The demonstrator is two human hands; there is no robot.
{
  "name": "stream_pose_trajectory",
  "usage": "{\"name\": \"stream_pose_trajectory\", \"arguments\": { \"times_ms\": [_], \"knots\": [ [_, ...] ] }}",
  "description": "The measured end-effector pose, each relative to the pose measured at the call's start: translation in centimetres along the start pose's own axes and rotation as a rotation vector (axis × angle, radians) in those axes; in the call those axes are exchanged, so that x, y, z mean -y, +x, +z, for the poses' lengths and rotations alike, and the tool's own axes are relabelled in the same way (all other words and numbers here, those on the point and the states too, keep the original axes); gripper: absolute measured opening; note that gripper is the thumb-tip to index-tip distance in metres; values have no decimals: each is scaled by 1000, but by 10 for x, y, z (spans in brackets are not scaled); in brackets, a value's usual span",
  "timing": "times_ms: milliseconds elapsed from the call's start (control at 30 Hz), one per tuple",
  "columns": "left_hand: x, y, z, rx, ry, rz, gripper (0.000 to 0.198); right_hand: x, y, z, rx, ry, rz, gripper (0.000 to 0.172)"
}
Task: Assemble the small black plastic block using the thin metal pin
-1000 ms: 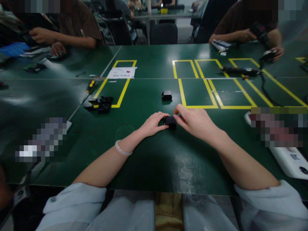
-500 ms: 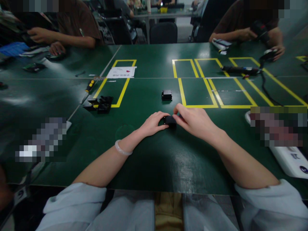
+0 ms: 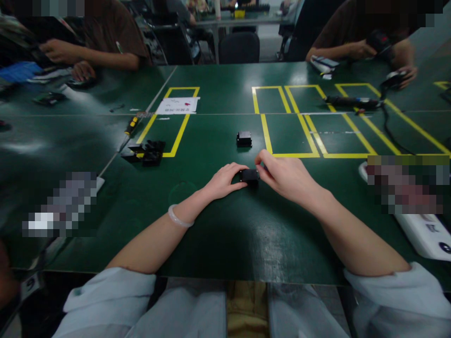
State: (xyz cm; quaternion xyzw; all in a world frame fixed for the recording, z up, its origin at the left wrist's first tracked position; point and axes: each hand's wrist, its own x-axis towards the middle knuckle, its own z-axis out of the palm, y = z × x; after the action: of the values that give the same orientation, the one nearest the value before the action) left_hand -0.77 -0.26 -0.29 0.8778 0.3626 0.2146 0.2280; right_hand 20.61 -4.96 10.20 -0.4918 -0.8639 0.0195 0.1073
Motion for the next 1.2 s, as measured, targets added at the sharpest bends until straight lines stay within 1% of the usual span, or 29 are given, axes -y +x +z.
{"name": "stream_pose_trajectory", "arguments": {
  "times_ms": [100, 200, 333, 400, 633, 767, 867, 1000, 1100, 1200],
  "knots": [
    [-1, 0, -1, 4, -2, -1, 42, 1, 0, -1, -9, -7, 32, 27],
    [-1, 0, -1, 10, 1, -3, 42, 1, -1, -2, -18, 4, 30, 28],
    [1, 0, 0, 5, 13, -9, 43, 0, -1, -3, -1, 2, 18, 38],
    [1, 1, 0, 5, 14, -7, 43, 0, 0, -2, 3, -30, 33, 40],
    [-2, 0, -2, 21, -1, -24, 44, 0, 1, -4, 10, -122, 107, 32],
    [-1, -1, -2, 16, -4, -13, 44, 0, 0, -5, -6, -124, 99, 29],
    [0, -1, -1, 10, -2, -2, 44, -1, 0, -5, -3, -111, 74, 30],
    [-1, -1, -1, 10, 2, -13, 44, 0, 0, -5, 28, -141, 84, 34],
    [-2, 0, -3, 23, -1, -29, 44, 1, 0, -6, 41, -151, 105, 33],
    [-3, 0, -3, 24, -5, -28, 44, 2, 0, -7, 27, -126, 97, 31]
  ]
}}
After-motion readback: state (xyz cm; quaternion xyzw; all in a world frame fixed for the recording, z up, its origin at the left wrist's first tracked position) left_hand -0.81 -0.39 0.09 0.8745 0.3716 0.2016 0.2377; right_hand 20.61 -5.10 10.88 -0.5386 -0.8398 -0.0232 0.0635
